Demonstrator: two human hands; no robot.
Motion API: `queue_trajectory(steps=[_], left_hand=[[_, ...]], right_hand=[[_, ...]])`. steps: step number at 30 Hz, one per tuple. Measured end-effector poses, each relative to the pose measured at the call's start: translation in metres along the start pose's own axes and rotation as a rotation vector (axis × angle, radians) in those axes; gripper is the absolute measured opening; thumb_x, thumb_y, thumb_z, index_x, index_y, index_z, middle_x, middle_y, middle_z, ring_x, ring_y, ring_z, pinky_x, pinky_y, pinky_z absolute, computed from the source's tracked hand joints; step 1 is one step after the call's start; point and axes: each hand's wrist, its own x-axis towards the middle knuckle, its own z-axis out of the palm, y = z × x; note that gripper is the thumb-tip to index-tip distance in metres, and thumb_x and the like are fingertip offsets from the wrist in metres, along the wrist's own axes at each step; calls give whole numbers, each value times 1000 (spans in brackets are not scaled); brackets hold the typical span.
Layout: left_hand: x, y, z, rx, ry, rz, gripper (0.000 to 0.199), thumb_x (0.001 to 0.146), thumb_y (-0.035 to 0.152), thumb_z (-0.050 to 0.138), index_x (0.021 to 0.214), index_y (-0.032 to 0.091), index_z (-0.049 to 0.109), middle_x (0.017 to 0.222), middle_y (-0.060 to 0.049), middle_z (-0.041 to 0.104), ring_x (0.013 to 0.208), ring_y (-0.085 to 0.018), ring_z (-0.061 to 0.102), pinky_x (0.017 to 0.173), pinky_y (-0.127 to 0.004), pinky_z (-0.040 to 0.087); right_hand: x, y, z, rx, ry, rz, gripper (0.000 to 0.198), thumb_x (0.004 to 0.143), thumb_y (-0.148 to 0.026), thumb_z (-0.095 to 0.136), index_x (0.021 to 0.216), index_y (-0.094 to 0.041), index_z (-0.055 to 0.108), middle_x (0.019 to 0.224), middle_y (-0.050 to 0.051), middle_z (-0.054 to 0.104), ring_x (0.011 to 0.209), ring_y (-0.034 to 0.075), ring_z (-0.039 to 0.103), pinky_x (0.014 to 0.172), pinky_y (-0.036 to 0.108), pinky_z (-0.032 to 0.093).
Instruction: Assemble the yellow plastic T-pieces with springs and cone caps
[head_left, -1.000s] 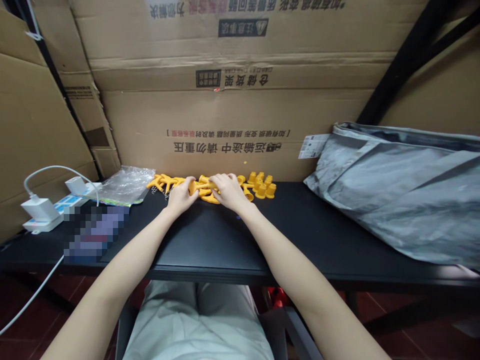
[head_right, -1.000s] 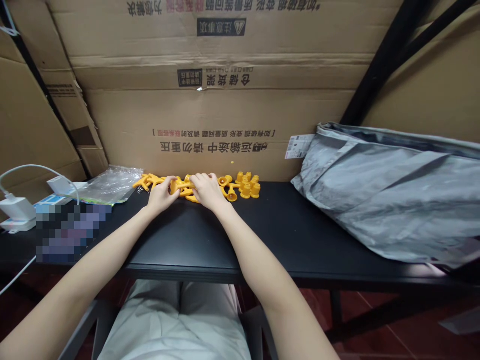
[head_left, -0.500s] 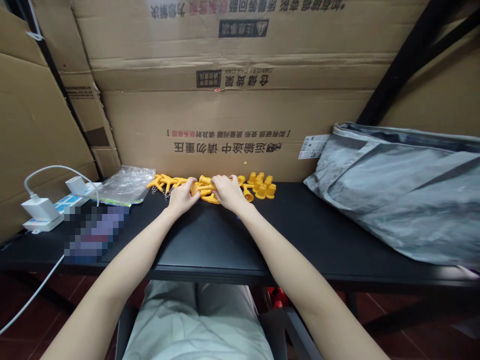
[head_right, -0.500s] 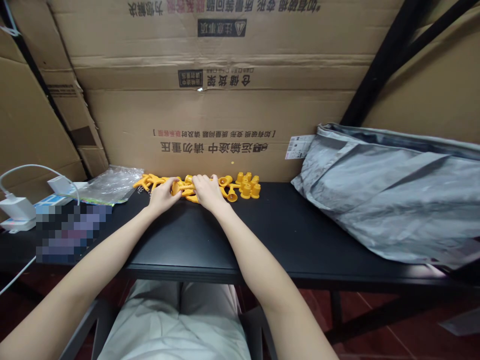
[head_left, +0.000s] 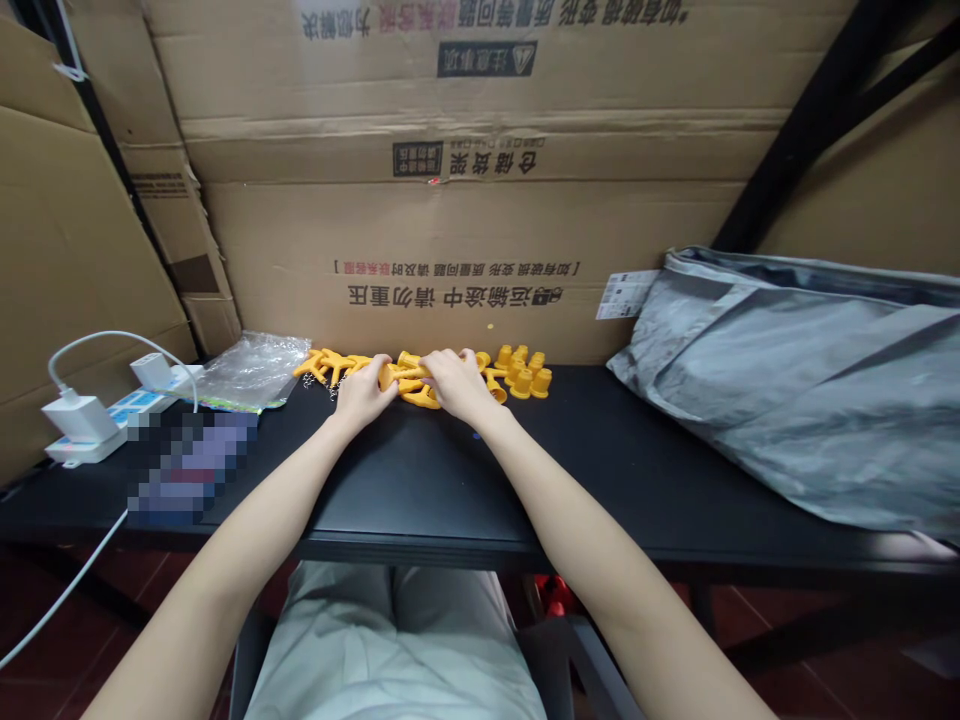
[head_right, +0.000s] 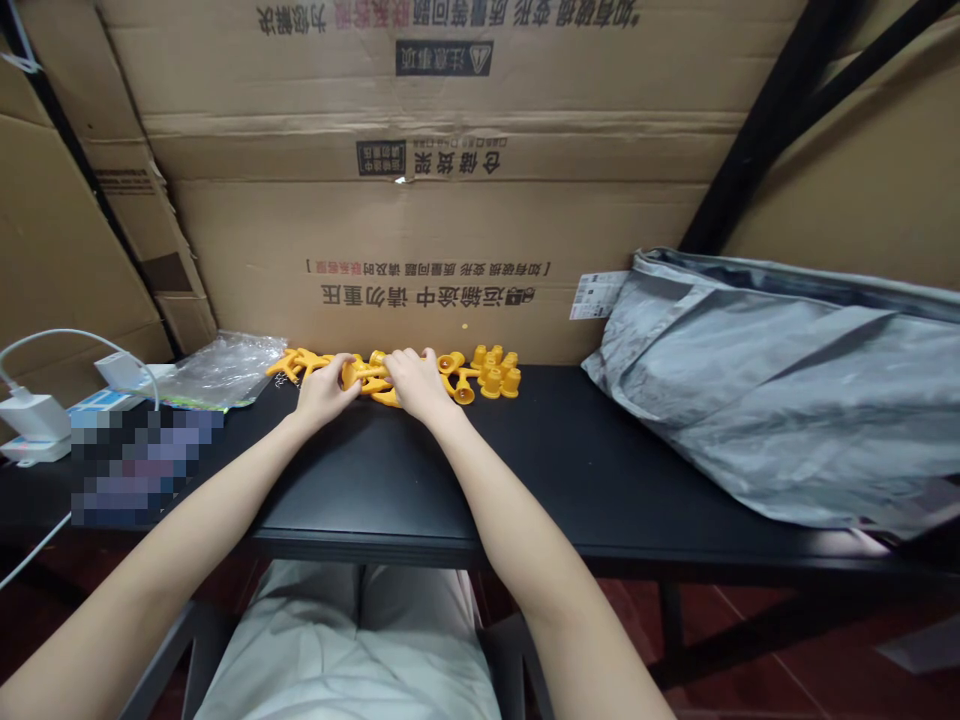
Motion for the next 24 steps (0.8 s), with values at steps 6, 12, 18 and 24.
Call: queue_trajectory(steps=[6, 12, 18, 24], left_hand=[[0, 5, -1, 4, 1, -22, 36, 80, 33, 61, 115, 25, 58, 87, -5, 72, 80, -23, 68, 75, -30, 48], [0, 2, -3, 19, -11, -29, 36, 79, 31, 61, 114, 24, 58, 90, -6, 72, 83, -25, 68, 76, -31, 49], [0, 4, -7, 94, -64, -56, 38, 83, 33, 57, 120, 24, 55, 100, -6, 72, 92, -24, 68, 78, -30, 49], [0, 6, -7, 105, -85, -39, 39, 83, 34, 56, 121, 22, 55, 100, -6, 72, 91, -24, 68, 79, -30, 48]], right_hand=[[1, -1, -5, -39, 60, 11, 28, 85, -6, 48, 109, -18, 58, 114, 14, 64, 107, 29, 51, 89, 43, 28], [-1, 2, 0, 10, 15, -20, 26, 92, -12, 43, 113, -16, 57, 111, 14, 65, 107, 27, 53, 91, 42, 28], [-1, 1, 6, -30, -10, -37, 33, 93, -9, 40, 122, -14, 55, 116, 15, 64, 109, 27, 51, 93, 43, 29], [0, -1, 1, -79, -19, -16, 28, 90, -6, 41, 110, -14, 58, 111, 14, 64, 106, 27, 50, 95, 45, 27]])
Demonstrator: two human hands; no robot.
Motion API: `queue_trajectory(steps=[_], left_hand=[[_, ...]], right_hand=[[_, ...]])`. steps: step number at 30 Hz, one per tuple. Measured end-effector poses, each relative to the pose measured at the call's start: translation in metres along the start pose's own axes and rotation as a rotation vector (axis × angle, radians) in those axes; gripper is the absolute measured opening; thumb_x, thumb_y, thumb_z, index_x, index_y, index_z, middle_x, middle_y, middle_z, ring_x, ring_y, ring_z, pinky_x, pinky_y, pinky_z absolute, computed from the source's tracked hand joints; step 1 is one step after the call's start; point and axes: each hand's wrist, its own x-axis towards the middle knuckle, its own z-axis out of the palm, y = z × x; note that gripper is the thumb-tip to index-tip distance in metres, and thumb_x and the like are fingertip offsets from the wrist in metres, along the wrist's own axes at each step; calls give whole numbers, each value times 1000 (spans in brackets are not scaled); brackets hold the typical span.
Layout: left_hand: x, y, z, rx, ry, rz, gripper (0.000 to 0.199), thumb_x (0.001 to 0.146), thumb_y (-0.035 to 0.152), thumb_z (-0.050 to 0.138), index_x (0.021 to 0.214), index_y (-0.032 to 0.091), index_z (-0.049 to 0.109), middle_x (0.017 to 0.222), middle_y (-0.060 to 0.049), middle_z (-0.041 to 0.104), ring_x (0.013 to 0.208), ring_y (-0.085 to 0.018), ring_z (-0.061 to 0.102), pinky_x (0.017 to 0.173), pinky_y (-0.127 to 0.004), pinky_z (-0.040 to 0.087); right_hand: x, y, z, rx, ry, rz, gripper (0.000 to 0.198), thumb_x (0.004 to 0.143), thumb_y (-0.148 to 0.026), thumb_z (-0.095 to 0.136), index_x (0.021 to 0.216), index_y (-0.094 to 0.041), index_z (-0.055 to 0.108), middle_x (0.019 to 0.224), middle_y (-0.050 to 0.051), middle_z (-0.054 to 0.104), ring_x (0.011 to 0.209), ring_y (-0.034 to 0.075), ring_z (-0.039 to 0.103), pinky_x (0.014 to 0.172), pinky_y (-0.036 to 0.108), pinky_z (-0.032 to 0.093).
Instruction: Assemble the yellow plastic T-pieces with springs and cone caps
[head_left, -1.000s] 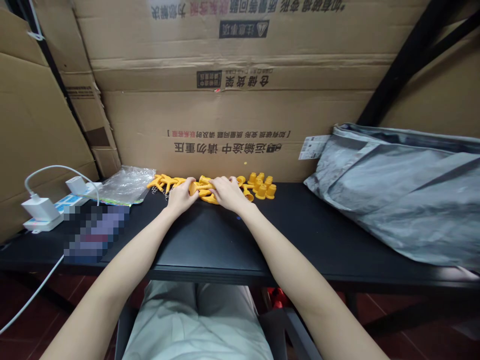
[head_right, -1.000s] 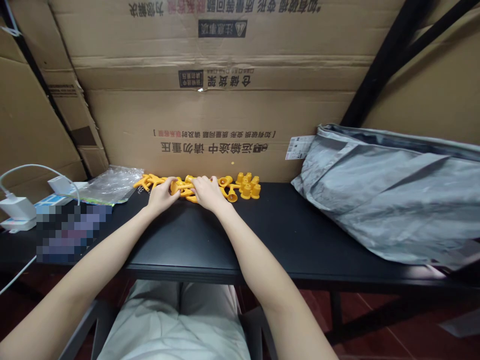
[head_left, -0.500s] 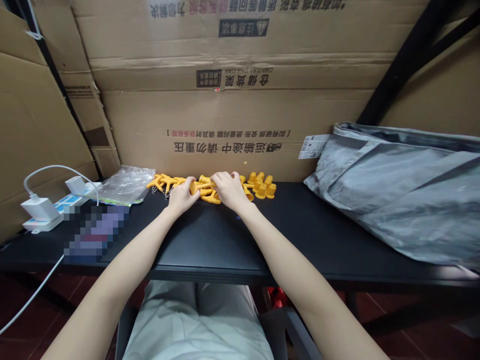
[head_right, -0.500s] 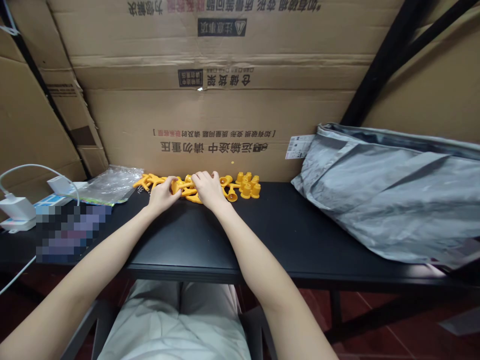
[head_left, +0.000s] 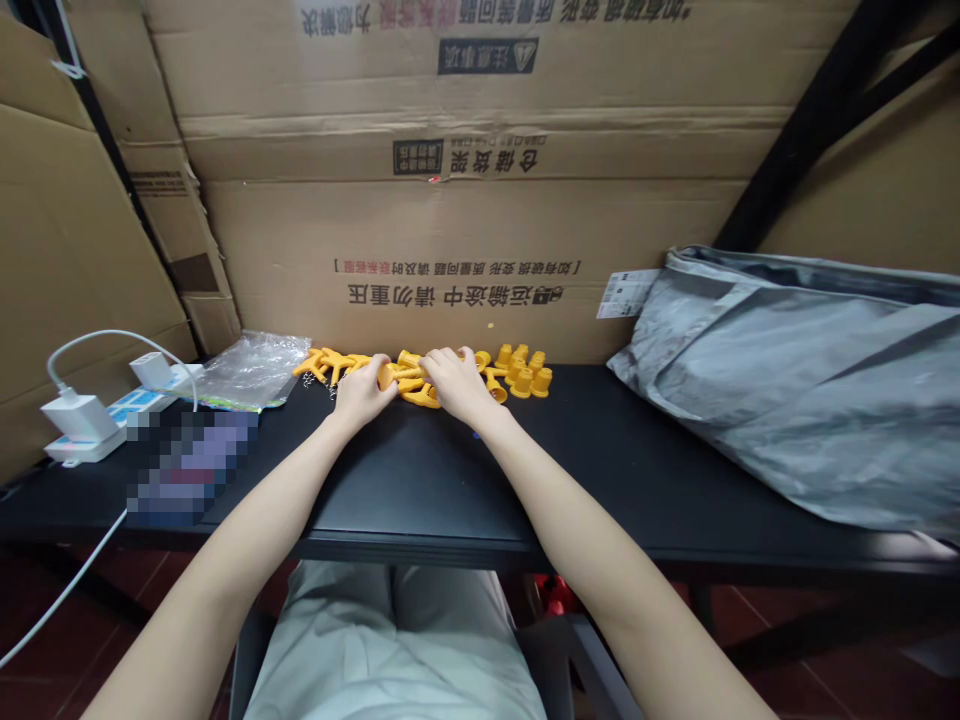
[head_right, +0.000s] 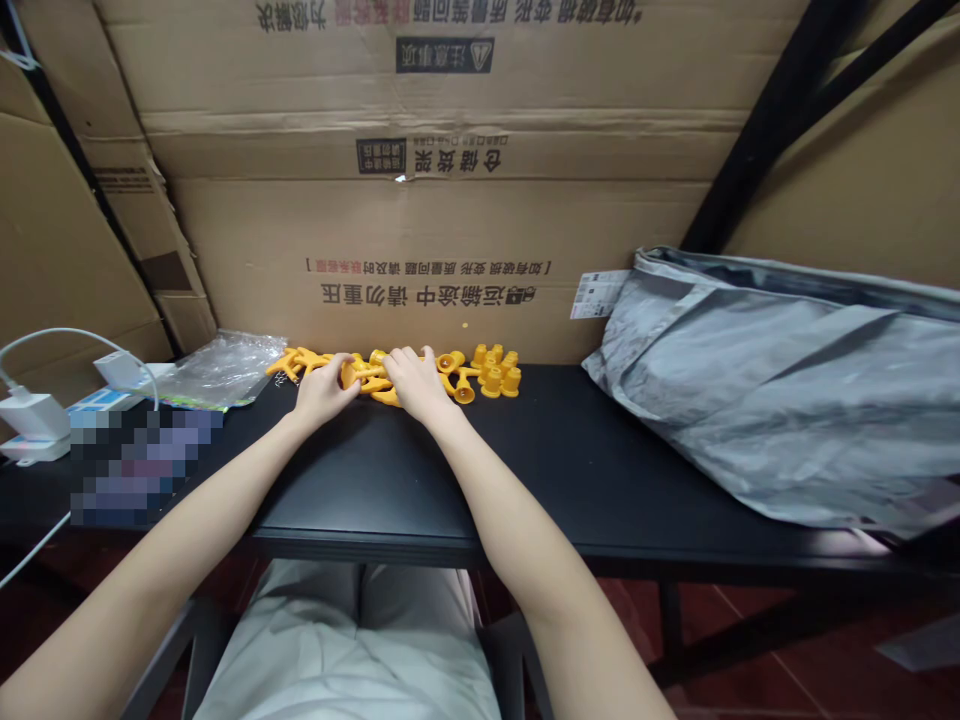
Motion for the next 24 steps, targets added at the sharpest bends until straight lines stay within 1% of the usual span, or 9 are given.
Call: queue_trajectory(steps=[4, 7, 11, 13, 15, 18, 20, 22, 24], left_hand=[[0, 0, 1, -15, 13, 4, 39, 83, 34, 57, 120, 22, 55, 96, -6, 72, 89, -23, 68, 80, -30, 47], [1, -3, 0, -36, 16, -29, 38, 83, 34, 56, 119, 22, 55, 93, -5, 71, 87, -23, 67, 77, -29, 46], [5, -12, 1, -58, 29, -92, 36, 82, 35, 57, 117, 23, 55, 87, -4, 70, 82, -22, 66, 73, -28, 45], [6, -15, 2, -63, 39, -116, 35, 82, 36, 56, 115, 23, 56, 84, -4, 70, 80, -22, 66, 71, -28, 43], [7, -18, 3, -66, 45, -128, 33, 83, 37, 55, 113, 23, 57, 80, -3, 68, 78, -21, 65, 69, -28, 42], [8, -19, 5, -72, 55, -132, 31, 83, 38, 54, 110, 22, 59, 75, -3, 67, 75, -21, 64, 66, -27, 41], [9, -20, 6, -78, 64, -136, 30, 84, 38, 54, 108, 22, 60, 74, -3, 66, 73, -21, 64, 65, -27, 40], [10, -22, 7, -84, 72, -139, 29, 85, 37, 53, 108, 21, 61, 75, -3, 67, 73, -20, 63, 65, -27, 40], [11, -25, 8, -94, 83, -141, 28, 85, 33, 52, 106, 19, 62, 76, -4, 67, 73, -20, 63, 66, -27, 41]], right_hand=[[1, -1, -3, -32, 31, 24, 27, 87, -4, 43, 107, -15, 57, 111, 13, 63, 103, 26, 50, 93, 43, 28], [1, 2, -6, -46, 33, 99, 27, 86, -4, 43, 108, -14, 57, 111, 15, 63, 104, 27, 50, 93, 43, 28], [-1, 19, -15, -15, 60, 301, 27, 89, -15, 44, 114, -12, 57, 115, 17, 61, 106, 29, 51, 91, 44, 32], [-4, 33, -22, -2, 70, 444, 28, 90, -21, 45, 113, -12, 58, 116, 19, 61, 107, 31, 52, 89, 44, 35], [-9, 49, -29, 7, 43, 604, 30, 89, -26, 46, 112, -11, 58, 115, 19, 61, 107, 32, 54, 87, 42, 38], [-18, 73, -35, 61, -79, 834, 33, 88, -26, 48, 115, -10, 58, 114, 20, 63, 102, 30, 61, 80, 37, 44], [-25, 86, -34, 83, -219, 950, 35, 84, -24, 55, 115, -9, 61, 113, 21, 65, 102, 30, 63, 77, 34, 47], [-30, 96, -31, 92, -358, 981, 35, 79, -21, 63, 111, -9, 65, 111, 21, 67, 102, 29, 65, 75, 32, 49], [-34, 102, -26, 102, -451, 978, 34, 75, -19, 68, 108, -9, 67, 107, 19, 69, 99, 28, 67, 74, 29, 51]])
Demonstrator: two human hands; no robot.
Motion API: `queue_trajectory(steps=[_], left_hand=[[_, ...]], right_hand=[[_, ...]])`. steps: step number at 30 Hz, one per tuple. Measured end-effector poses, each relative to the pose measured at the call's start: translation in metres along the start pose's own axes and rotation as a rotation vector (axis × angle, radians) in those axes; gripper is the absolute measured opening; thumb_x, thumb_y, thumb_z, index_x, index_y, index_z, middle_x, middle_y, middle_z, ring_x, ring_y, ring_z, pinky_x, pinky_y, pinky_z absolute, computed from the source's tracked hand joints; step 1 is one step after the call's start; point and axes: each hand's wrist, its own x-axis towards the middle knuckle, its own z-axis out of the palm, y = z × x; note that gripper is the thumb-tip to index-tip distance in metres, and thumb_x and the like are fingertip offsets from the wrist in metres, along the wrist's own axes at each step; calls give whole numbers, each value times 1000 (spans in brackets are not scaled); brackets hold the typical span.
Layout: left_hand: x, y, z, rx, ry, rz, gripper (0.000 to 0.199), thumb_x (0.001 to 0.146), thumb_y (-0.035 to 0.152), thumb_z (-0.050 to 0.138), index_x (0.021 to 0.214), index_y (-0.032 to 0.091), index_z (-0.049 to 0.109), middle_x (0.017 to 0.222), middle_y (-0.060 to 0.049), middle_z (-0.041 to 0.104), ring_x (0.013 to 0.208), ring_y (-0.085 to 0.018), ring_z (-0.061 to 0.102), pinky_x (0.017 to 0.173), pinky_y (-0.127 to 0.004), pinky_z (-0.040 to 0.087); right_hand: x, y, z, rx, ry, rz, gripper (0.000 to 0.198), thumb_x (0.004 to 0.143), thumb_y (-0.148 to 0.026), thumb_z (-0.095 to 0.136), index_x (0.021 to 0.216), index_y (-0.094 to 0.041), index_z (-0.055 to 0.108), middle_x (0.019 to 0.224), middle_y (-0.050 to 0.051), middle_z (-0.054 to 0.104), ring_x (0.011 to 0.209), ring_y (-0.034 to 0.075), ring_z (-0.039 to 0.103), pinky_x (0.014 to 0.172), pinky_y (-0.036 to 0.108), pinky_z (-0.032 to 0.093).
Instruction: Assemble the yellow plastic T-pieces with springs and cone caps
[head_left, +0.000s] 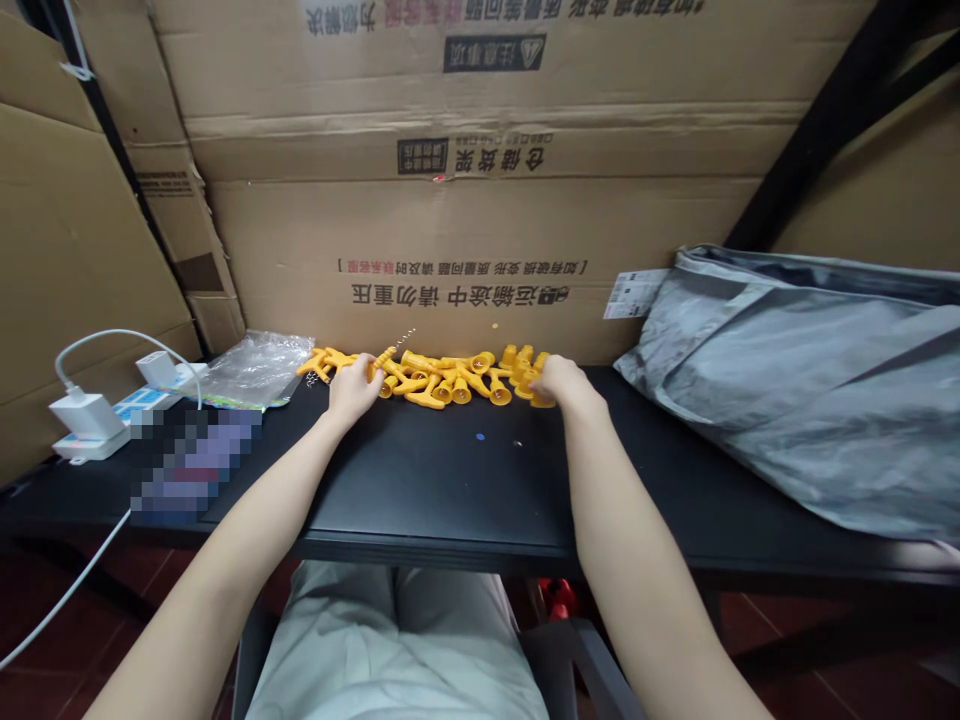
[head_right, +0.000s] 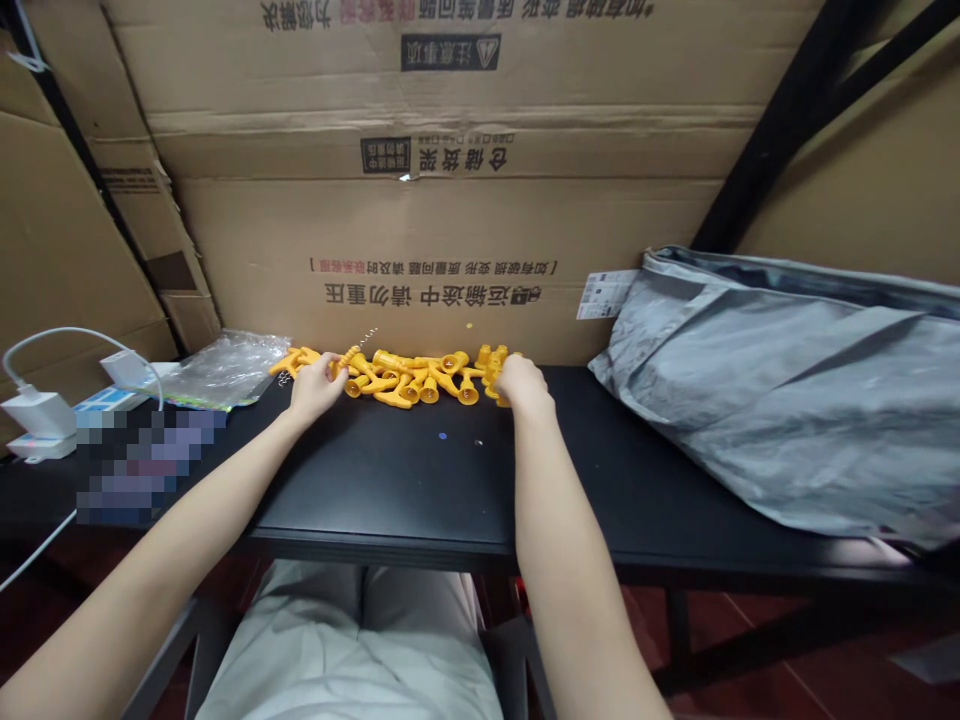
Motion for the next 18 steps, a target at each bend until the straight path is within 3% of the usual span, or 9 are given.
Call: queue_trajectory(steps=[4, 12, 18], left_hand=[[4, -7, 3, -60, 26, -22, 23, 84, 25, 50, 100, 18, 64, 70, -3, 64, 70, -19, 62, 67, -28, 41], [11, -19, 6, -253, 70, -109, 21, 76, 15, 48, 89, 18, 64, 60, 2, 55, 63, -16, 57, 67, -27, 44], [14, -21, 9, -578, 14, -274, 31, 75, 14, 47, 104, 17, 58, 66, 3, 58, 50, -11, 54, 56, -25, 48]], right_hand=[[7, 2, 10, -30, -65, -22, 34, 73, -15, 71, 107, -8, 68, 98, 17, 71, 93, 25, 69, 71, 27, 53], [7, -1, 17, 7, 8, -34, 35, 78, -18, 69, 111, -8, 65, 109, 20, 68, 103, 26, 67, 78, 28, 52], [3, -1, 11, 9, -28, -40, 36, 76, -19, 70, 111, -8, 65, 112, 21, 67, 104, 27, 66, 79, 31, 52]])
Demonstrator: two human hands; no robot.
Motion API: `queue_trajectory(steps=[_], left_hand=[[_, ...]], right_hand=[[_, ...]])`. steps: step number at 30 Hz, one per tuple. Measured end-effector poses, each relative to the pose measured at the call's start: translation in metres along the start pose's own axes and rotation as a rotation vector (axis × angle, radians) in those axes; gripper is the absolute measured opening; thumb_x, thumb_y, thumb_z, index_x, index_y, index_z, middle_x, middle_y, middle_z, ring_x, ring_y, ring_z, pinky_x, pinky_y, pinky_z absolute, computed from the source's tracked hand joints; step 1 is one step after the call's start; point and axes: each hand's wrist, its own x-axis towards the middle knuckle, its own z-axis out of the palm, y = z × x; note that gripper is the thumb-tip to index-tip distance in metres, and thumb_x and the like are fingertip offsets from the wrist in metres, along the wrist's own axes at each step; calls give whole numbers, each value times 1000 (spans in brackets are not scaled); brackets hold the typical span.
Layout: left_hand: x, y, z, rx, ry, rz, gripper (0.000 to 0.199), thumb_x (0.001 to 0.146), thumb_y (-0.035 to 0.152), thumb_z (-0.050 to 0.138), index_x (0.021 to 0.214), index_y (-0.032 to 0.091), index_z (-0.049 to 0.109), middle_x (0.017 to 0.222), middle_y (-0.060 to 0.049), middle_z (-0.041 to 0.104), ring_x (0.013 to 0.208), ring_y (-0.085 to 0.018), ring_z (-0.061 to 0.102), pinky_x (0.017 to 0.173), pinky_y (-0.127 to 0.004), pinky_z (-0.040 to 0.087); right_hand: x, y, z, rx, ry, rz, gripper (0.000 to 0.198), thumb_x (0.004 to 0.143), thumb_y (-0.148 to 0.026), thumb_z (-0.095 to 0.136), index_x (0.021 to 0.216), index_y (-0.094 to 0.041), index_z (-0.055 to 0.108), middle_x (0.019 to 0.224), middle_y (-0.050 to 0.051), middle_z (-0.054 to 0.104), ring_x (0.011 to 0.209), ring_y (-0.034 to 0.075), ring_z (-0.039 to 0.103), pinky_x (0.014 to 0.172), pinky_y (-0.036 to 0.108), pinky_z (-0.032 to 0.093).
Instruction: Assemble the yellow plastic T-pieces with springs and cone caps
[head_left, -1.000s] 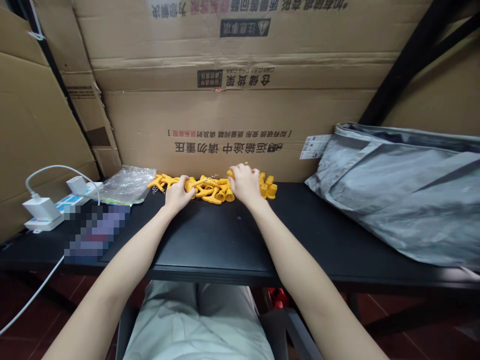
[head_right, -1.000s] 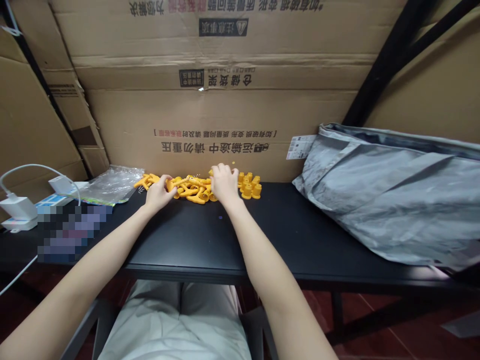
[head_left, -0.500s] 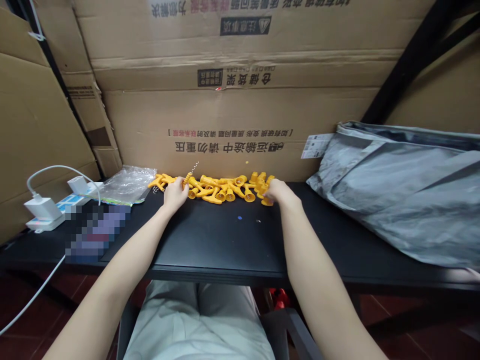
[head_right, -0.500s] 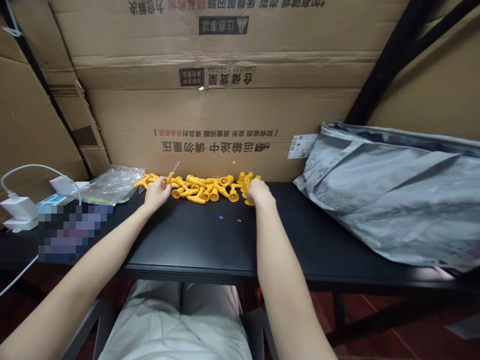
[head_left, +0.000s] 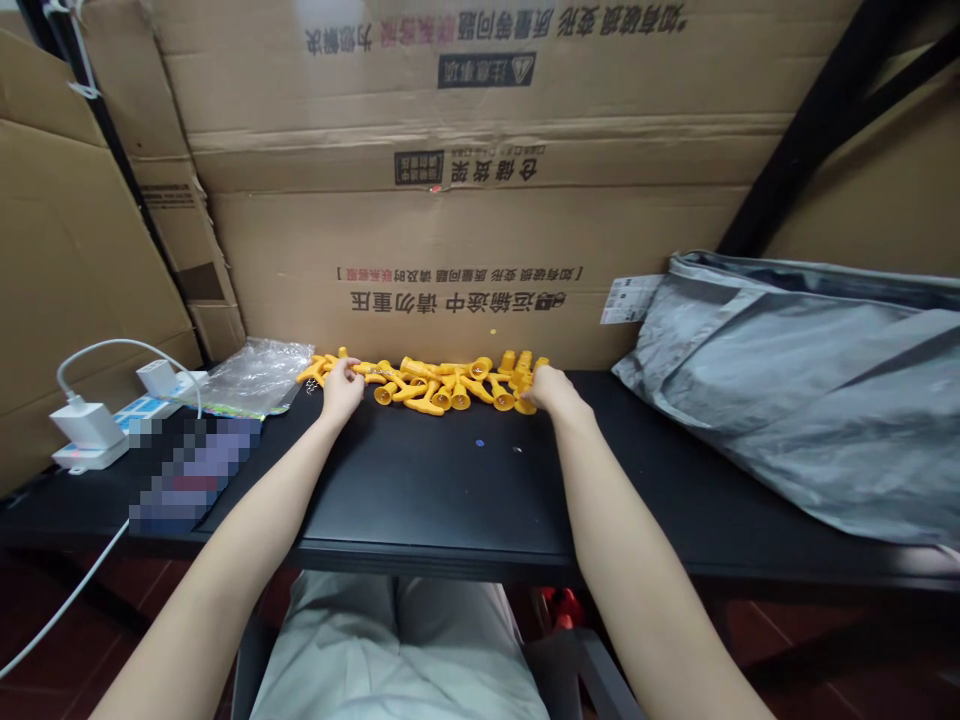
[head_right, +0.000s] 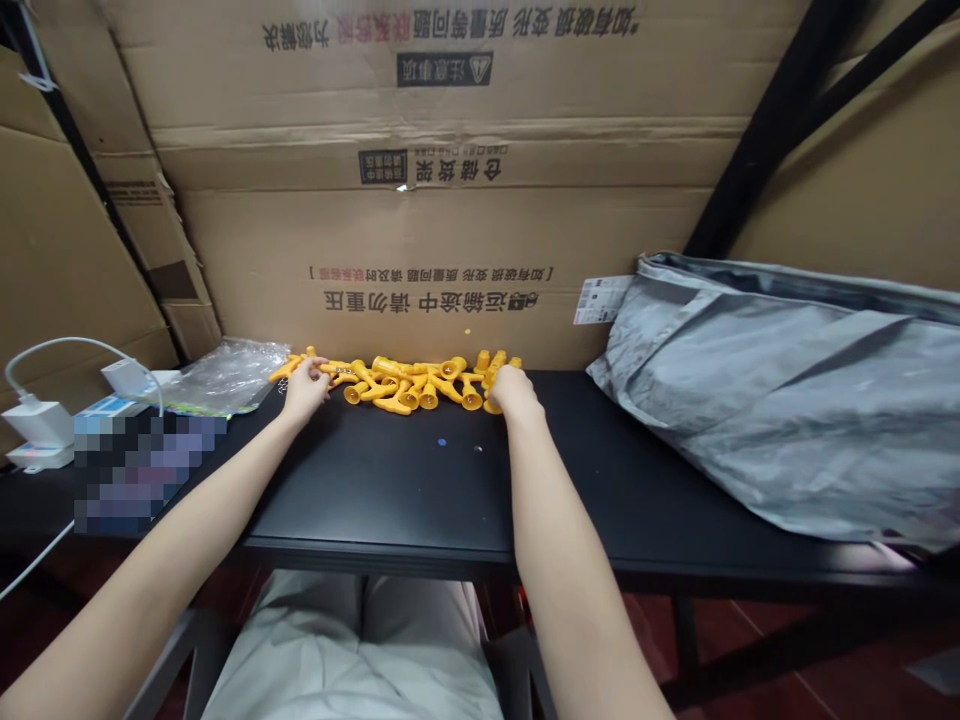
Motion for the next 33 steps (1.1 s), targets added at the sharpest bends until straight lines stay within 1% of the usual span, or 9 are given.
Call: queue_trajectory(steps=[3, 6, 9, 13, 18, 22, 25, 28, 33], left_hand=[[3, 0, 1, -175, 2, -109, 33, 77, 14, 42, 108, 17, 52, 74, 0, 61, 53, -11, 59, 49, -22, 48], [6, 3, 1, -301, 42, -171, 27, 82, 18, 37, 106, 19, 49, 80, -1, 60, 63, -12, 64, 51, -22, 51], [7, 6, -1, -368, 121, -165, 18, 83, 23, 43, 100, 20, 47, 78, 0, 55, 67, -12, 64, 53, -21, 52], [6, 6, -3, -353, 179, -149, 18, 81, 16, 46, 99, 20, 46, 77, 2, 50, 64, -10, 63, 51, -20, 51], [9, -6, -4, -181, 148, -49, 26, 82, 16, 46, 108, 20, 48, 87, -2, 57, 67, -12, 63, 55, -23, 51], [20, -18, -2, 40, 132, 35, 33, 79, 11, 47, 111, 19, 51, 98, -5, 63, 88, -15, 64, 76, -27, 52], [29, -20, -3, 194, 85, 34, 39, 75, 7, 48, 111, 19, 53, 104, -6, 65, 95, -16, 64, 86, -30, 50], [37, -19, -4, 372, 10, 50, 37, 74, 9, 51, 109, 21, 57, 103, -7, 68, 98, -21, 64, 91, -37, 47], [41, -22, 1, 595, -110, 36, 34, 79, 15, 50, 112, 21, 57, 113, -10, 67, 114, -27, 58, 102, -47, 38]], right_hand=[[-1, -1, -2, -9, 3, -3, 35, 78, -18, 67, 111, -8, 64, 112, 21, 66, 105, 27, 66, 79, 30, 52], [-3, -2, -3, -7, 12, 12, 34, 78, -14, 64, 112, -8, 64, 112, 21, 66, 106, 27, 66, 81, 31, 51], [-4, -3, -4, 2, 9, 20, 39, 77, -12, 64, 115, -8, 63, 113, 23, 66, 107, 28, 65, 82, 33, 51], [-5, -4, -3, 9, 23, 46, 42, 74, -13, 67, 116, -7, 64, 111, 23, 66, 106, 30, 66, 81, 33, 53], [-6, -3, -4, 9, 28, 40, 40, 77, -10, 60, 117, -5, 63, 116, 25, 65, 110, 30, 64, 84, 34, 52], [-9, -6, -9, 7, 47, 43, 39, 79, -14, 59, 117, -8, 64, 117, 23, 65, 110, 30, 63, 84, 35, 50], [-12, -12, -9, 19, 145, 29, 34, 85, -21, 54, 116, -10, 63, 118, 22, 64, 108, 30, 64, 83, 35, 49], [-13, -20, -5, 25, 270, -42, 32, 90, -25, 49, 115, -11, 62, 117, 21, 64, 106, 29, 63, 82, 35, 47], [-12, -31, 9, 29, 316, -201, 29, 91, -24, 44, 112, -13, 61, 115, 18, 64, 103, 28, 62, 82, 35, 45]])
